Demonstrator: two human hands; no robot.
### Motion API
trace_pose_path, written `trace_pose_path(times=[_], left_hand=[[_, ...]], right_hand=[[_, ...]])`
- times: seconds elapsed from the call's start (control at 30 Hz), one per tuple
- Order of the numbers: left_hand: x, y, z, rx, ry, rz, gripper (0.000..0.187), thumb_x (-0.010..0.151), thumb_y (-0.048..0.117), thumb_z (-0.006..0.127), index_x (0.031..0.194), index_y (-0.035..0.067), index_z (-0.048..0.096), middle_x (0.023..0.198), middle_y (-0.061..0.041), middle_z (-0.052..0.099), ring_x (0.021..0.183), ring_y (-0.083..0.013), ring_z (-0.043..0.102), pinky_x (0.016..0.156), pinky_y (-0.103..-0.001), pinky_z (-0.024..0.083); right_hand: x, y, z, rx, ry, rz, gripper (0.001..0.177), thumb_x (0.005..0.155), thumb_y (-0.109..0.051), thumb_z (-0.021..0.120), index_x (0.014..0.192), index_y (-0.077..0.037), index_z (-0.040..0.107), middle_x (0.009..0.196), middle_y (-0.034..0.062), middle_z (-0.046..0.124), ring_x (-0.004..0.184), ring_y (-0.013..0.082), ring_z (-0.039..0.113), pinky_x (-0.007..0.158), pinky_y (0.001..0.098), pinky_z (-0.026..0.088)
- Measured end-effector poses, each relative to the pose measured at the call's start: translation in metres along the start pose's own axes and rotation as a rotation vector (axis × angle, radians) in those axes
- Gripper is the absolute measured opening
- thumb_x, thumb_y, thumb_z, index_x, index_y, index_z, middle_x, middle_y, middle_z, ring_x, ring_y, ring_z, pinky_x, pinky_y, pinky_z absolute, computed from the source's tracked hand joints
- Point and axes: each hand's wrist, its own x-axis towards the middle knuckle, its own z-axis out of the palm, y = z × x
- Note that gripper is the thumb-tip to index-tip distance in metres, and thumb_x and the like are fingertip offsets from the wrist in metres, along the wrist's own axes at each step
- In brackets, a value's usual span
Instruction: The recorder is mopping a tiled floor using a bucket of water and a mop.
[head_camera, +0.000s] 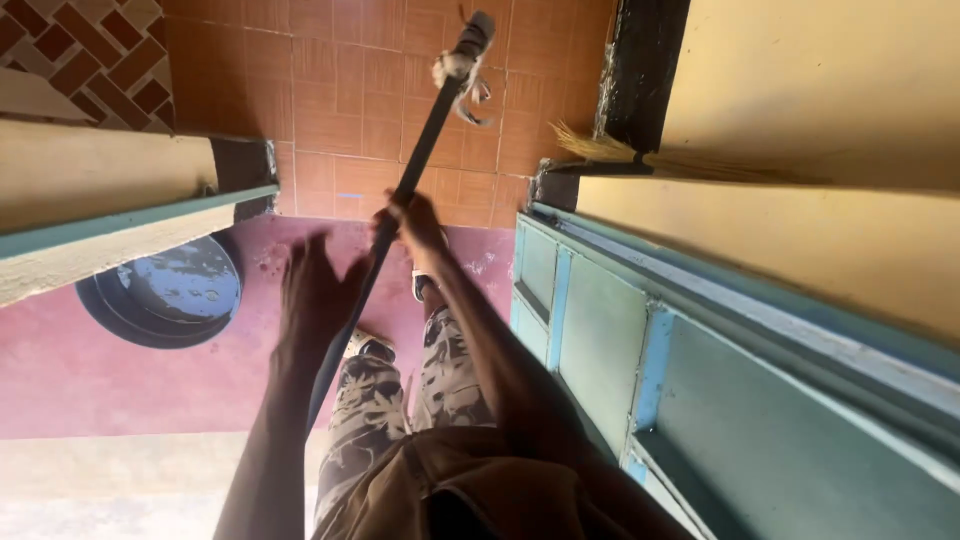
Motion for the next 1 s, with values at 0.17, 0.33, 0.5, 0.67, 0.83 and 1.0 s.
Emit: trace_pose_path(times=[0.17,0.33,0.5,0.67,0.83,1.0], left_hand=[[-0.033,-0.037,0.016,0.168,-0.09,-0.12,0.077,0.088,0.048,0.075,0.141,-0.001,0.048,0.122,-0.031,0.062,0.11,-0.0472,0.062,0.09,-0.055,0.052],[-0.047,0.018,-0.013,-0.309,-0.338,-0.173,0.054,0.083,0.033,0.075,0.127,0.006,0.057,0.092,-0.014,0.079,0.078,-0.0253,0.079,0.069,-0.041,0.06],[-0.065,0.043,-0.022,-0.207,-0.567,-0.29,0.051,0.086,0.019,0.072,0.133,0.011,0.054,0.084,-0.014,0.071,0.062,-0.0202,0.069,0.058,-0.037,0.058],[-0.044,0.056,-0.009,-0.368,-0.529,-0.362,0.044,0.089,0.017,0.067,0.131,0.012,0.057,0.068,-0.011,0.069,0.049,-0.0176,0.065,0.048,-0.034,0.052],[0.034,0.091,-0.015,-0.316,-0.546,-0.259,0.036,0.089,0.015,0.063,0.124,0.009,0.065,0.068,-0.009,0.069,0.051,-0.0165,0.067,0.049,-0.034,0.056],[0.118,0.089,0.026,-0.261,-0.545,-0.021,0.045,0.085,0.011,0.069,0.128,0.004,0.063,0.068,-0.012,0.071,0.054,-0.0194,0.07,0.053,-0.035,0.058]], right_hand=[[0.069,-0.065,-0.064,0.289,0.0,0.032,0.02,0.102,-0.021,0.046,0.118,-0.011,0.052,0.078,0.0129,0.062,0.069,0.0296,0.066,0.064,0.0491,0.062],[0.121,-0.064,-0.116,0.525,-0.031,-0.06,0.016,0.106,-0.017,0.055,0.114,-0.003,0.053,0.083,0.01,0.06,0.072,0.0236,0.062,0.065,0.0447,0.058],[0.127,-0.12,-0.137,0.465,0.074,-0.027,0.024,0.103,-0.018,0.062,0.118,-0.002,0.052,0.098,0.0167,0.062,0.085,0.0297,0.068,0.082,0.0488,0.061],[0.099,-0.147,-0.143,0.371,0.043,0.025,0.045,0.1,-0.019,0.066,0.131,0.004,0.044,0.114,0.0229,0.06,0.099,0.0394,0.072,0.095,0.0543,0.063],[0.061,-0.132,-0.143,-0.2,0.255,0.035,0.074,0.096,-0.026,0.067,0.154,-0.005,0.026,0.116,0.022,0.068,0.096,0.0282,0.073,0.077,0.0437,0.066],[0.014,-0.138,-0.131,-0.306,0.248,-0.124,0.071,0.095,-0.016,0.072,0.154,-0.007,0.033,0.116,0.0211,0.069,0.096,0.0259,0.074,0.072,0.0396,0.066]])
